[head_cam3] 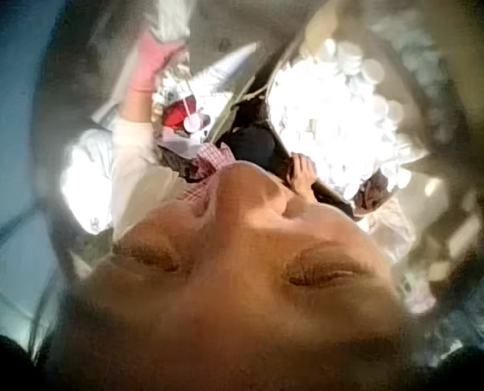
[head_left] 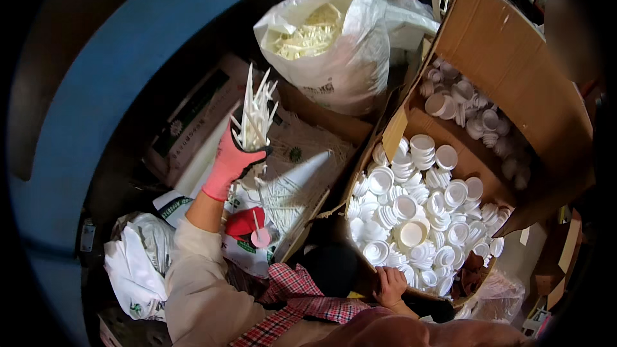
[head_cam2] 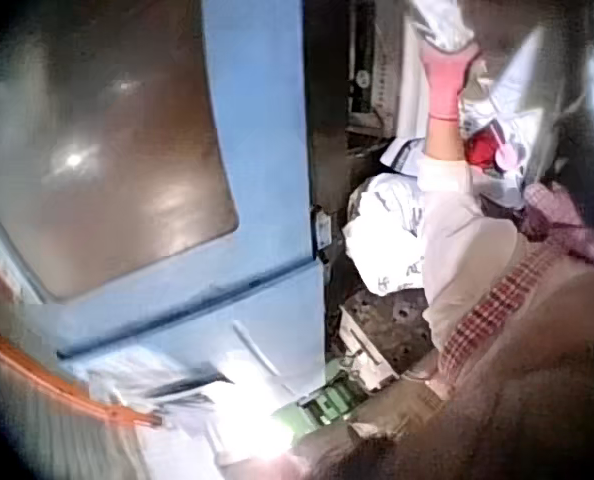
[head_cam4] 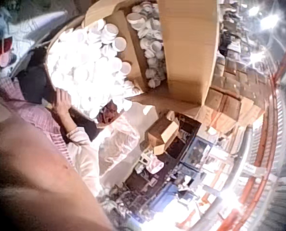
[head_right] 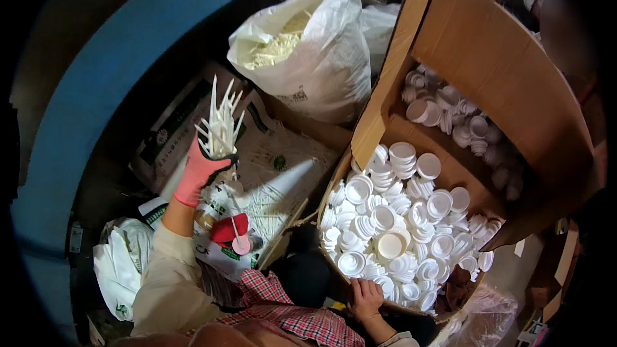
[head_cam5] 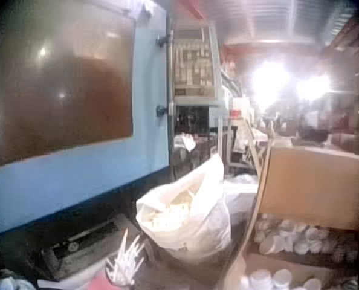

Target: The person picks up white plastic cups from a cardboard box, wipes them with a cloth, and stacks them. The person also reaches into a bag to retrieve additional items and places them into the box.

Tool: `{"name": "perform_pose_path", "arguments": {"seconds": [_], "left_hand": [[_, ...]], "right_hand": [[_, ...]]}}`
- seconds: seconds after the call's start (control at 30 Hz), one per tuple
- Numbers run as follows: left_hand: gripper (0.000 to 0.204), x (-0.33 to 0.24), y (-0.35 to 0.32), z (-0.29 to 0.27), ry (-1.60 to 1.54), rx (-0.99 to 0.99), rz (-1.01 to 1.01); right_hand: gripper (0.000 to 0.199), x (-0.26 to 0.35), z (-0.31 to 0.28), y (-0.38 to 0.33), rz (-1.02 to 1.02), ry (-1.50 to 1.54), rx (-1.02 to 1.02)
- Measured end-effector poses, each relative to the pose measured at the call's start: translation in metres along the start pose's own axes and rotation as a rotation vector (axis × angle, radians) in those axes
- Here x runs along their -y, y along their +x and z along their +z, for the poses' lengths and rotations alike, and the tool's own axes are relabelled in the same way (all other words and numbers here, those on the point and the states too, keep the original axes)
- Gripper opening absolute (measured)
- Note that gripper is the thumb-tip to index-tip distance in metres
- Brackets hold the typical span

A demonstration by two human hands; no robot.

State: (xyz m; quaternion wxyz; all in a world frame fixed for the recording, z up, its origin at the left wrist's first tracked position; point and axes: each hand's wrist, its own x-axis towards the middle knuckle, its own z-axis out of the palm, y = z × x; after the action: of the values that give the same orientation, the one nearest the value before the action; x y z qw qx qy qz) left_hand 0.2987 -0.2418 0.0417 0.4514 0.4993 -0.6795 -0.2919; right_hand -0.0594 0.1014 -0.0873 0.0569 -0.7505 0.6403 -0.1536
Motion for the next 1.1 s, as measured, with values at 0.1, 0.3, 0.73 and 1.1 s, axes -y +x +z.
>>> {"name": "perform_pose_path", "arguments": {"seconds": [0.1,0.3,0.73,1.1], "left_hand": [[0.103,-0.070,0.050,-0.030,0.055,0.053,0.184],[0.101,-0.205,0.195,-0.003,0.093,-0.085,0.597],[0.080,-0.101,0.291,0.079,0.340,0.205,0.273],[0.041,0.070,0.060,0.040,0.274,-0.301,0.114]], "right_hand": [[0.049,0.003,-0.006,0.005,-0.013,-0.008,-0.029],[0.047,-0.004,0.008,-0.009,-0.011,-0.073,-0.110],[0.053,-0.006,0.002,-0.006,-0.048,-0.022,-0.077],[0.043,-0.003,0.010,-0.002,-0.024,-0.012,-0.050]]}}
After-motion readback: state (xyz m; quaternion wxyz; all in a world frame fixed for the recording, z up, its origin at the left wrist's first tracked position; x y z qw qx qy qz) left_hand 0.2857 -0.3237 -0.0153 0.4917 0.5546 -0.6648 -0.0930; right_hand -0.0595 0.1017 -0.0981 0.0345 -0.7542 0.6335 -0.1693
